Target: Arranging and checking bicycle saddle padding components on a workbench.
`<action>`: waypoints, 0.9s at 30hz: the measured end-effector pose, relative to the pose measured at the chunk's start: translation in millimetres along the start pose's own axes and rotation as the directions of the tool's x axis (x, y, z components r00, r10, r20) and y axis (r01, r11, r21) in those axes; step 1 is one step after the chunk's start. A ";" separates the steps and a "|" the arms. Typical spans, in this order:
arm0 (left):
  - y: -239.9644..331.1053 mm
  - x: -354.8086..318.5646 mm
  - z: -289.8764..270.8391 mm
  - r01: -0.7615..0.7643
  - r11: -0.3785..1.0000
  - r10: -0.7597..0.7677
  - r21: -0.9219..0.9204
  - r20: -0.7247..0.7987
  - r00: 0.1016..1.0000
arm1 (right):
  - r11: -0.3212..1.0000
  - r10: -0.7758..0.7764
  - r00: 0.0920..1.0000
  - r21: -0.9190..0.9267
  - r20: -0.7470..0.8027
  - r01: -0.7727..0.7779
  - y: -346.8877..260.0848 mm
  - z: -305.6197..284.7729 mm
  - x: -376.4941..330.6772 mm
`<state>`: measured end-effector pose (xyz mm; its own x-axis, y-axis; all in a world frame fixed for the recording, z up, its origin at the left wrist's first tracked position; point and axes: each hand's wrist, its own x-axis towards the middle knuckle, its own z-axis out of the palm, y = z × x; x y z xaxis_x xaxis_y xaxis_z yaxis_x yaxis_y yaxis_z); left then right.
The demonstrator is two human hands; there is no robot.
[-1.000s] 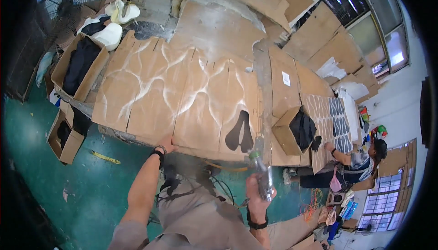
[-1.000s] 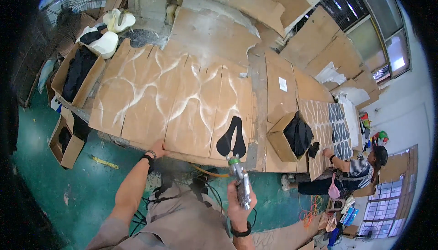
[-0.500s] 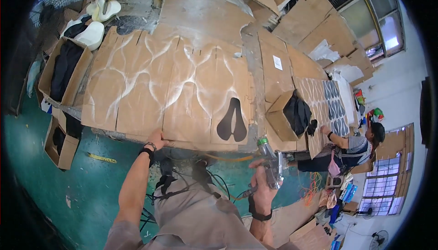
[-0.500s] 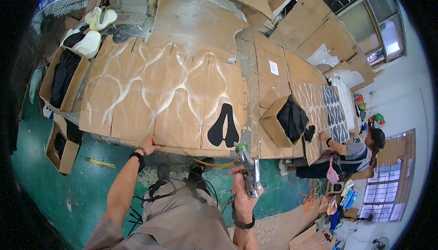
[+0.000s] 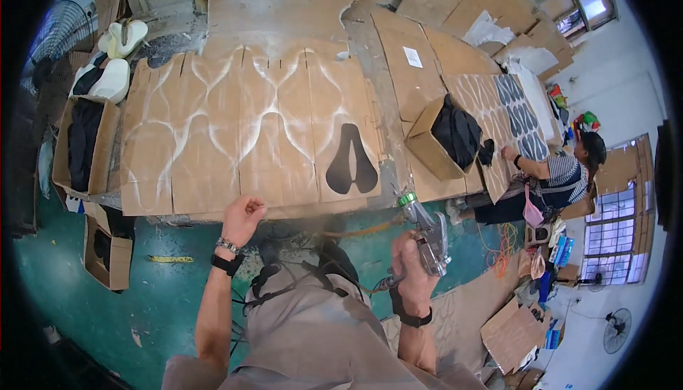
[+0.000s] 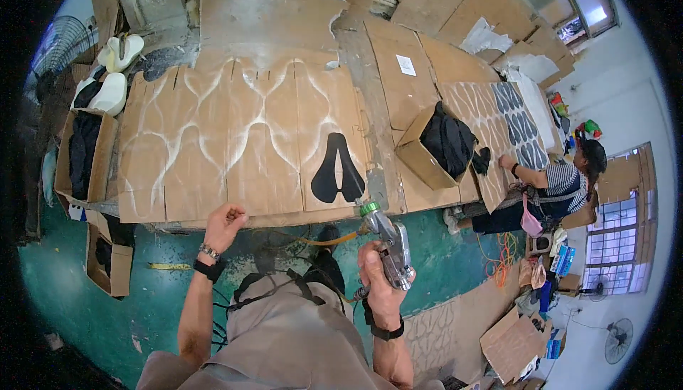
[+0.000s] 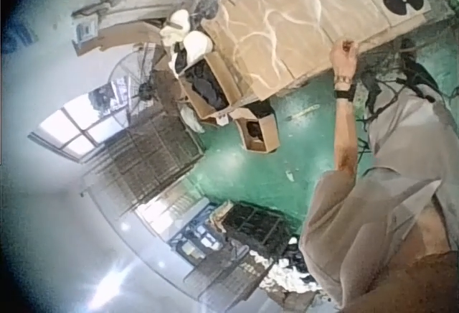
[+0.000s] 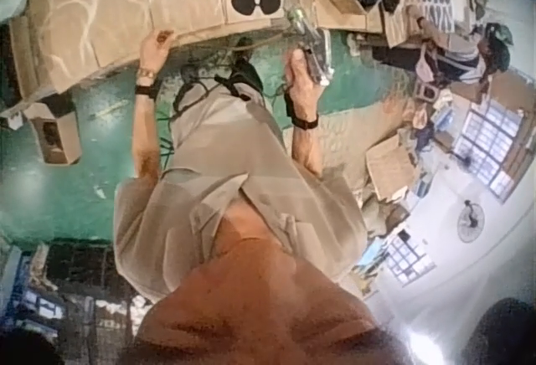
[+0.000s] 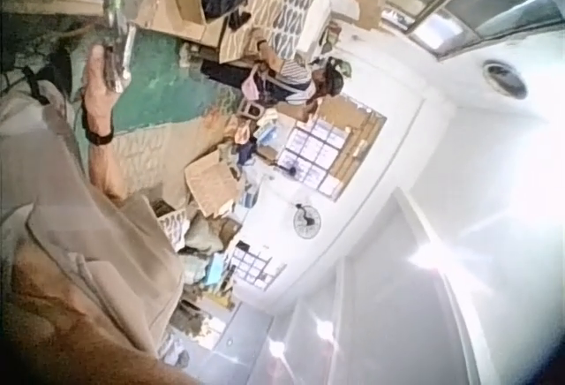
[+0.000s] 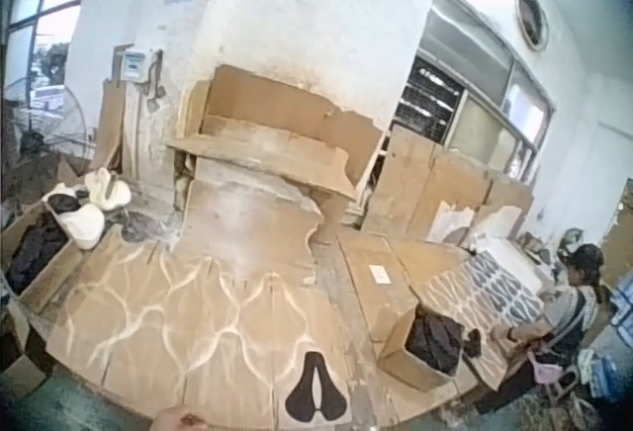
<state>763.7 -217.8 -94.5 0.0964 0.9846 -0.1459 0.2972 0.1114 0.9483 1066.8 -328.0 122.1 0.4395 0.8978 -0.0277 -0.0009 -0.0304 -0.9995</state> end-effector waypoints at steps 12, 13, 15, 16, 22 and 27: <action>106.6 -30.9 68.0 -0.022 0.999 0.023 -0.024 0.057 0.998 | 0.995 -0.053 0.997 0.084 0.047 0.049 4.5 -52.7 24.9; 110.0 -32.2 72.5 -0.019 1.000 0.020 -0.020 0.056 0.998 | 0.995 -0.049 0.998 0.087 0.048 0.045 3.2 -54.9 26.1; 114.6 -31.1 79.7 -0.065 0.995 0.069 -0.071 0.058 0.996 | 0.999 -0.039 0.999 0.036 0.006 0.039 -0.3 -55.9 30.8; 117.7 -29.5 81.9 -0.066 0.996 0.070 -0.066 0.059 0.996 | 0.999 -0.030 1.000 0.041 0.002 0.030 -1.3 -57.1 32.4; 139.0 -27.9 91.7 -0.100 0.995 0.101 -0.021 0.079 0.992 | 0.996 0.031 0.999 0.081 -0.017 -0.029 -0.8 -71.5 29.5; 172.0 -33.7 95.8 -0.200 0.980 0.198 0.004 0.103 0.975 | 0.998 -0.028 1.000 0.058 -0.004 0.028 15.6 -75.6 24.8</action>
<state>902.6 -244.7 46.5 0.2510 0.9679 0.0169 0.2757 -0.0882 0.9572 1145.5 -339.4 106.8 0.4431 0.8965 0.0006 -0.0409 0.0209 -0.9989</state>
